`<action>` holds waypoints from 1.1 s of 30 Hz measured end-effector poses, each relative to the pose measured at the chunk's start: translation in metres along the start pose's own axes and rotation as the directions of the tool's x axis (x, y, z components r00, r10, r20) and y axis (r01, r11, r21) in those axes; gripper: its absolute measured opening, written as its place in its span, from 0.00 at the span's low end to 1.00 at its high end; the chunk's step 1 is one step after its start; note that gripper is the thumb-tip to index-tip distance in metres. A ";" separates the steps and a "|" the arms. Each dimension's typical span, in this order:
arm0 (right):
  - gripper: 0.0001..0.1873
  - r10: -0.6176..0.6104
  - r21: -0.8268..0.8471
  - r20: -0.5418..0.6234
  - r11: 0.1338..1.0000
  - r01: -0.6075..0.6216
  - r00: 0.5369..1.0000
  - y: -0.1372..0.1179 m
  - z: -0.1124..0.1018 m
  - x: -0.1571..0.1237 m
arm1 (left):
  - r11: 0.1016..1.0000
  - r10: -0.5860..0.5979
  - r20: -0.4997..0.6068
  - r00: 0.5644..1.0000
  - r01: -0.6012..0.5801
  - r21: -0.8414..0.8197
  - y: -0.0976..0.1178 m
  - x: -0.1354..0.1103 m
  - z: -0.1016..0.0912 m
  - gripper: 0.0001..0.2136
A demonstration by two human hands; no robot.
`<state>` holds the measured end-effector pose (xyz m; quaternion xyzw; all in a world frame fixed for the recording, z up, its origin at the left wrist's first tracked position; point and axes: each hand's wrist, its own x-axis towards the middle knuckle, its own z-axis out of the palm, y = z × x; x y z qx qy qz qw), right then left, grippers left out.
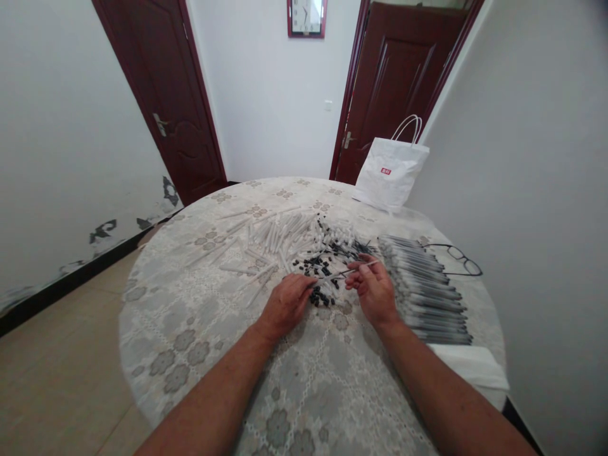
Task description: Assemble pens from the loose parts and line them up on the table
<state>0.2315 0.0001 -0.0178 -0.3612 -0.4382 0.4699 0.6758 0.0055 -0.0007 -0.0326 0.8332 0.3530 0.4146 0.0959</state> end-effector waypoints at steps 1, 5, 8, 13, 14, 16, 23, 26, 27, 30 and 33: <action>0.17 -0.022 0.001 -0.035 1.000 0.022 0.999 -0.001 -0.001 0.001 | 1.000 -0.005 0.005 1.000 0.005 -0.010 0.000 0.000 0.000 0.11; 0.15 -0.024 -0.101 -0.053 0.995 0.018 0.998 0.003 -0.003 0.001 | 0.999 -0.001 0.041 0.999 0.003 -0.044 0.003 -0.001 0.000 0.12; 0.15 0.038 -0.176 0.039 0.984 -0.030 0.999 0.008 0.000 -0.004 | 0.997 -0.039 0.039 0.998 0.042 -0.068 0.005 -0.001 0.000 0.12; 0.21 0.004 -0.166 0.030 0.986 0.001 1.000 0.005 0.005 -0.007 | 0.991 -0.086 0.045 0.995 0.091 -0.103 0.006 0.000 -0.001 0.12; 0.21 -0.015 -0.187 0.011 0.982 0.017 1.000 0.004 0.005 -0.007 | 0.989 -0.091 0.051 0.995 0.096 -0.114 0.007 0.000 -0.001 0.12; 0.18 -0.023 -0.279 0.018 0.960 0.028 1.000 0.002 0.005 -0.008 | 0.983 -0.115 0.059 0.992 0.123 -0.136 0.008 0.000 -0.001 0.12; 0.15 0.044 -0.432 0.129 0.902 0.016 0.991 0.003 0.006 -0.009 | 0.817 -0.382 0.115 0.917 0.393 -0.421 0.013 0.004 -0.002 0.10; 0.14 0.075 -0.403 0.151 0.915 -0.008 0.986 0.004 0.005 -0.007 | 0.672 -0.489 0.165 0.857 0.490 -0.555 0.014 0.007 -0.004 0.12; 0.14 0.093 -0.370 0.151 0.928 -0.030 0.984 0.005 0.005 -0.006 | 0.626 -0.517 0.181 0.837 0.513 -0.587 0.014 0.008 -0.005 0.13; 0.15 0.162 -0.232 0.120 0.964 -0.131 0.979 0.011 0.005 -0.005 | 0.480 -0.570 0.213 0.794 0.532 -0.698 0.013 0.011 -0.007 0.16; 0.16 0.212 -0.123 0.115 0.973 -0.198 0.971 0.014 0.008 -0.007 | 0.306 -0.594 0.243 0.767 0.495 -0.813 0.012 0.013 -0.006 0.16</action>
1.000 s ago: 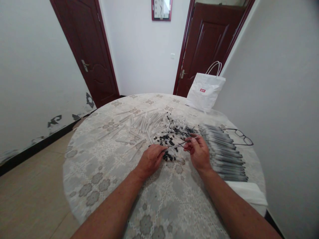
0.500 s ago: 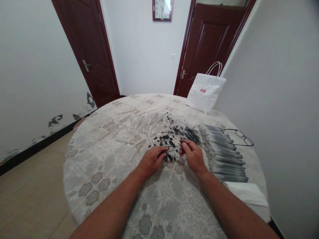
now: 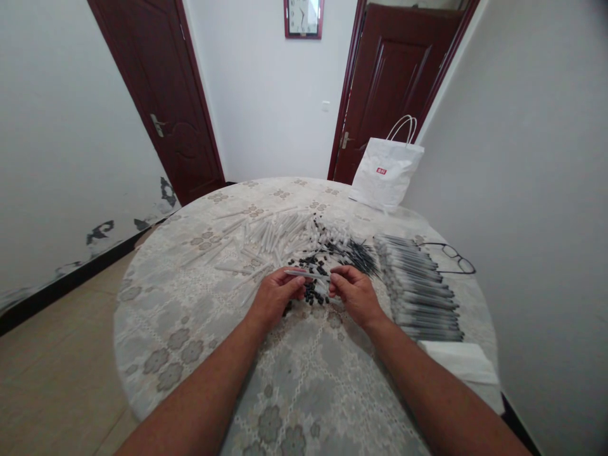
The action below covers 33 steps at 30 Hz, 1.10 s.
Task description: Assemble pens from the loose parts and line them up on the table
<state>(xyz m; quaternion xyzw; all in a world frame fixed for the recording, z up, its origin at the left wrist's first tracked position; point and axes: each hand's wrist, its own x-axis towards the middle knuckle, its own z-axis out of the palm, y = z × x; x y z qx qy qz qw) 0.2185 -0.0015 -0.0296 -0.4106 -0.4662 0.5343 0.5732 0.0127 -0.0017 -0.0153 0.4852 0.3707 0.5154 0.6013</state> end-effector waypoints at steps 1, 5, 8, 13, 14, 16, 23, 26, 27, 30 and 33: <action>0.16 0.008 0.023 0.011 1.000 -0.008 1.000 0.000 0.001 -0.001 | 0.998 -0.021 -0.010 1.000 0.020 -0.058 -0.001 0.000 0.000 0.16; 0.14 0.025 0.110 0.075 0.993 -0.033 0.997 -0.006 0.005 -0.006 | 0.976 -0.100 -0.045 0.994 0.090 -0.199 -0.002 0.000 0.002 0.14; 0.15 0.024 0.159 0.114 0.986 -0.042 0.993 -0.012 0.006 -0.009 | 0.955 -0.127 -0.031 0.991 0.114 -0.274 -0.001 -0.001 0.002 0.12; 0.15 0.050 0.140 0.157 0.988 -0.072 0.986 -0.013 0.009 -0.012 | 0.900 -0.194 0.091 0.977 0.214 -0.379 -0.001 -0.005 0.003 0.11; 0.15 0.056 0.128 0.173 0.989 -0.079 0.983 -0.012 0.010 -0.012 | 0.890 -0.205 0.124 0.971 0.237 -0.389 -0.001 -0.005 0.003 0.11; 0.14 0.058 0.106 0.210 0.991 -0.082 0.976 -0.011 0.011 -0.014 | 0.874 -0.217 0.182 0.959 0.274 -0.402 -0.001 -0.007 0.003 0.09; 0.11 -0.020 -0.015 0.309 1.000 0.026 0.951 -0.010 0.010 -0.019 | 0.827 -0.286 0.307 0.908 0.395 -0.400 0.003 -0.011 0.006 0.07; 0.13 -0.034 -0.040 0.257 0.998 0.046 0.966 -0.015 0.003 -0.015 | 0.828 -0.258 0.238 0.936 0.341 -0.445 0.005 -0.009 0.005 0.06; 0.14 -0.048 -0.058 0.196 0.996 0.061 0.979 -0.017 -0.001 -0.012 | 0.827 -0.240 0.197 0.951 0.306 -0.471 0.005 -0.008 0.004 0.06; 0.15 -0.132 -0.261 -0.041 0.958 0.117 0.990 -0.025 -0.018 -0.001 | 0.806 -0.208 0.085 0.974 0.220 -0.550 0.007 -0.003 -0.001 0.05; 0.14 -0.227 -0.572 -0.108 0.811 0.126 0.968 -0.029 -0.034 0.009 | 0.787 -0.226 0.010 0.974 0.189 -0.588 0.007 0.002 -0.006 0.06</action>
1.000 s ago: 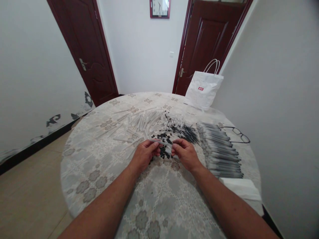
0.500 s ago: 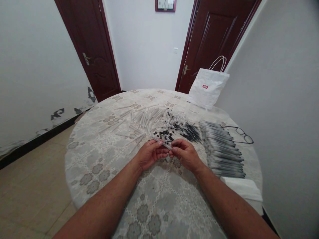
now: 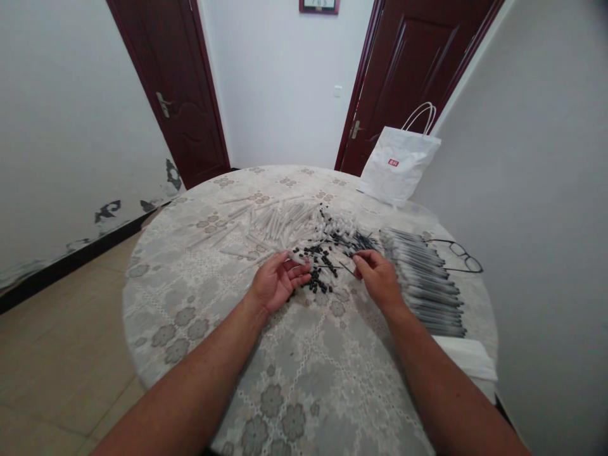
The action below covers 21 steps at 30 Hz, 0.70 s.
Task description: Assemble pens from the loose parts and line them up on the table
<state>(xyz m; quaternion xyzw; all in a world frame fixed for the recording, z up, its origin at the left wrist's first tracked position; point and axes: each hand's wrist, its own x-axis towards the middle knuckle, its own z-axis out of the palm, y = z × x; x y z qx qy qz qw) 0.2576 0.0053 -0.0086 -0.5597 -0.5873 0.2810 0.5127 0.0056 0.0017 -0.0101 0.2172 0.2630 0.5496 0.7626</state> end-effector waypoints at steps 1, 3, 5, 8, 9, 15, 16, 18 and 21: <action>0.14 -0.040 -0.107 0.006 0.993 0.040 0.999 0.002 -0.002 0.002 | 1.000 0.007 -0.023 1.000 -0.007 -0.002 0.000 0.001 0.000 0.06; 0.11 -0.143 -0.287 0.056 0.946 0.153 0.988 0.006 -0.003 0.003 | 0.999 0.032 -0.062 0.998 -0.031 0.010 0.000 0.002 0.000 0.05; 0.10 -0.229 -0.400 0.129 0.878 0.263 0.965 0.009 -0.001 0.001 | 0.997 0.073 -0.083 0.994 -0.071 0.029 -0.001 0.002 0.001 0.05; 0.10 -0.257 -0.476 0.257 0.805 0.354 0.932 0.013 0.003 -0.002 | 0.990 0.135 -0.090 0.987 -0.131 0.054 -0.001 0.002 0.002 0.05; 0.09 -0.248 -0.495 0.295 0.787 0.369 0.923 0.015 0.003 -0.003 | 0.988 0.149 -0.091 0.985 -0.144 0.059 -0.002 0.002 0.001 0.06; 0.09 -0.165 -0.571 0.413 0.719 0.396 0.896 0.022 0.003 -0.003 | 0.980 0.186 -0.092 0.978 -0.179 0.087 -0.003 0.005 -0.003 0.11; 0.09 -0.151 -0.581 0.418 0.714 0.392 0.896 0.022 0.004 -0.003 | 0.979 0.188 -0.092 0.978 -0.179 0.092 -0.003 0.005 -0.003 0.11; 0.10 -0.128 -0.597 0.423 0.705 0.382 0.897 0.021 0.005 -0.004 | 0.979 0.186 -0.087 0.979 -0.177 0.102 -0.004 0.006 -0.004 0.12; 0.11 -0.111 -0.617 0.425 0.691 0.377 0.898 0.018 0.009 -0.007 | 0.980 0.177 -0.071 0.982 -0.169 0.104 -0.004 0.005 -0.003 0.13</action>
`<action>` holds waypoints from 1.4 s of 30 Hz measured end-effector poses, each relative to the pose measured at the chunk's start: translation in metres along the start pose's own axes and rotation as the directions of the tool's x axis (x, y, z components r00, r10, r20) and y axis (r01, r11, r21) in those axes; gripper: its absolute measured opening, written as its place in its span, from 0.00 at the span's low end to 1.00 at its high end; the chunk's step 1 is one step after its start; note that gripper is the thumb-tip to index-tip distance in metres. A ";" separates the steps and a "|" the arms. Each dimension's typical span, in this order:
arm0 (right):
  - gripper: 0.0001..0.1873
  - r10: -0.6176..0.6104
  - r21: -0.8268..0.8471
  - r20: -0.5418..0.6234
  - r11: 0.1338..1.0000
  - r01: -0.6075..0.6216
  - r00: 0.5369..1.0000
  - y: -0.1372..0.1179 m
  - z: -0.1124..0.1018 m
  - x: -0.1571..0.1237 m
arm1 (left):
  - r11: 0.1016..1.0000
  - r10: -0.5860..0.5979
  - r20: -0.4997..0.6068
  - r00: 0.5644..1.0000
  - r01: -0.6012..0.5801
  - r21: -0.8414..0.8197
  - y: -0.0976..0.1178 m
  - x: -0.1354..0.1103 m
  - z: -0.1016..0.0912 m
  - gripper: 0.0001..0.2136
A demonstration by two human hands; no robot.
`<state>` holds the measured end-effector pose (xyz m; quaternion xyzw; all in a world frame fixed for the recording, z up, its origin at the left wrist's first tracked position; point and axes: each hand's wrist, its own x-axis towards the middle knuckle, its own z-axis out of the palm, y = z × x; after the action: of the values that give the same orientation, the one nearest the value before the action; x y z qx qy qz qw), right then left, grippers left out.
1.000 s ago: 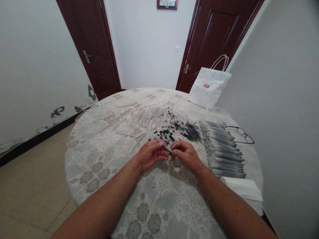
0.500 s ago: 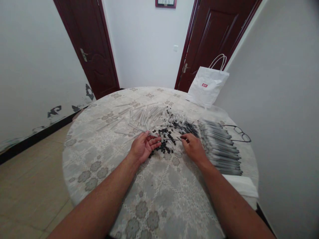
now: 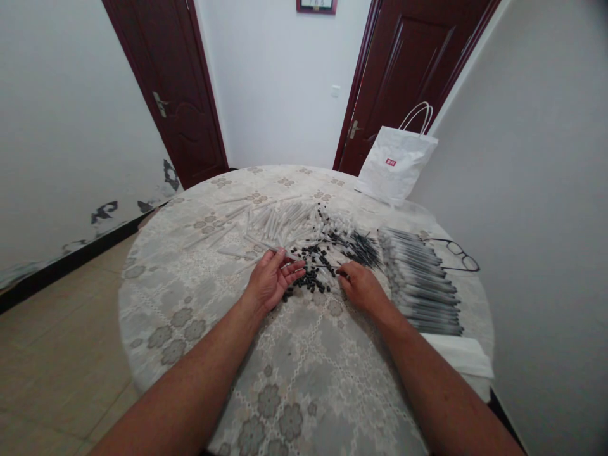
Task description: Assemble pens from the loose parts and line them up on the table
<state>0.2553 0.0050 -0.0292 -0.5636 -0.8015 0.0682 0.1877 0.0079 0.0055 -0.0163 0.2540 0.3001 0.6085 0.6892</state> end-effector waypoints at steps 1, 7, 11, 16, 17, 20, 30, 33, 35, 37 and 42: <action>0.10 0.003 -0.006 0.001 1.000 -0.003 1.000 -0.002 0.000 0.000 | 1.000 -0.005 0.006 1.000 0.005 -0.001 0.000 0.000 0.000 0.12; 0.11 0.008 -0.009 -0.004 1.000 -0.008 1.000 -0.005 0.003 -0.001 | 0.999 -0.034 0.013 0.999 0.034 -0.001 0.000 -0.001 0.002 0.11; 0.12 -0.002 -0.017 0.000 1.000 0.002 1.000 -0.005 0.004 0.000 | 0.999 -0.026 0.016 1.000 0.026 0.019 -0.001 -0.001 0.001 0.12; 0.12 0.001 -0.069 0.018 0.998 0.000 1.000 -0.005 0.010 0.003 | 0.996 -0.038 0.018 0.999 0.037 0.084 -0.004 -0.001 0.000 0.14; 0.11 0.009 -0.082 0.013 0.997 -0.007 1.000 -0.005 0.012 0.004 | 0.995 -0.039 0.023 0.999 0.037 0.095 -0.005 -0.001 0.000 0.14; 0.09 0.014 -0.068 -0.027 0.998 -0.016 1.000 -0.005 0.013 0.006 | 0.993 -0.042 0.039 0.998 0.037 0.115 -0.005 -0.003 0.002 0.13; 0.13 0.221 0.780 -0.144 0.626 -0.027 0.965 -0.043 0.004 -0.001 | 0.994 -0.079 0.106 0.991 0.071 0.079 -0.009 -0.010 0.008 0.14; 0.12 0.192 0.837 -0.101 0.546 -0.021 0.976 -0.053 0.007 -0.003 | 0.994 -0.098 0.129 0.987 0.090 0.070 -0.009 -0.013 0.011 0.14; 0.12 0.182 0.845 -0.091 0.534 -0.021 0.979 -0.055 0.008 -0.004 | 0.994 -0.097 0.140 0.985 0.089 0.062 -0.009 -0.014 0.012 0.14; 0.12 0.178 0.852 -0.088 0.524 -0.018 0.980 -0.056 0.009 -0.004 | 0.994 -0.095 0.147 0.985 0.086 0.060 -0.009 -0.015 0.012 0.14; 0.11 0.170 0.854 -0.089 0.520 -0.012 0.981 -0.056 0.008 -0.005 | 0.994 -0.091 0.142 0.986 0.082 0.073 -0.010 -0.015 0.012 0.13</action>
<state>0.2047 -0.0185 -0.0193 -0.4456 -0.6177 0.4136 0.4988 0.0223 -0.0102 -0.0130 0.3074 0.2804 0.5475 0.7260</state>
